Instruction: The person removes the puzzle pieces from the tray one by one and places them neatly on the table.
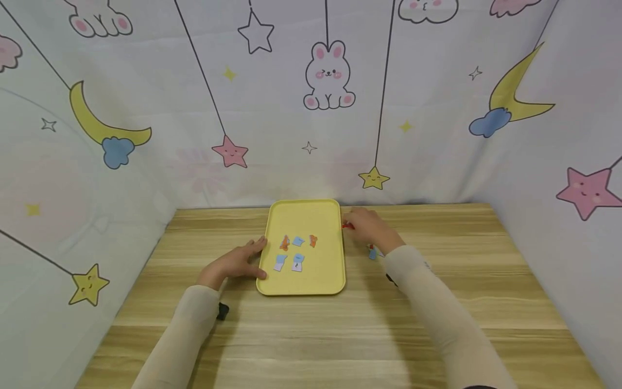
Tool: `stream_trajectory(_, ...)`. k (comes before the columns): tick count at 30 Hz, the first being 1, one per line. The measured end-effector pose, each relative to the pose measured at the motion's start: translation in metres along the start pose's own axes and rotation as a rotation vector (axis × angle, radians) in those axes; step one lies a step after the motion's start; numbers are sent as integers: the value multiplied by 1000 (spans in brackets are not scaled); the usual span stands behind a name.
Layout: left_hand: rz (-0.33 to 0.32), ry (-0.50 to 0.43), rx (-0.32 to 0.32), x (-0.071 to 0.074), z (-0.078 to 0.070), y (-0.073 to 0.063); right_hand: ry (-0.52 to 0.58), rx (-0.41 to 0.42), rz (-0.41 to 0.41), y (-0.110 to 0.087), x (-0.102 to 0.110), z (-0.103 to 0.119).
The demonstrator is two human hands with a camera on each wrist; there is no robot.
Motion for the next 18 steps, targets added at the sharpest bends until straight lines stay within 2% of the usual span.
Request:
stream_trajectory(11,3,1,-9,0,1,1,42,-16,11,-15,3,-11)
stream_trajectory(18,1,-2,9,0,-2,-1,73,-37,4,-27,2,-19)
Point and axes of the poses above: each hand's wrist, its own y-axis towards the middle knuckle, its own x-axis out of the back of the hand, z = x × y, the point moved 3 cm from there along y, towards the middle knuckle, and after that the axes turned 8 degrees about z, right-handed, at the moved point
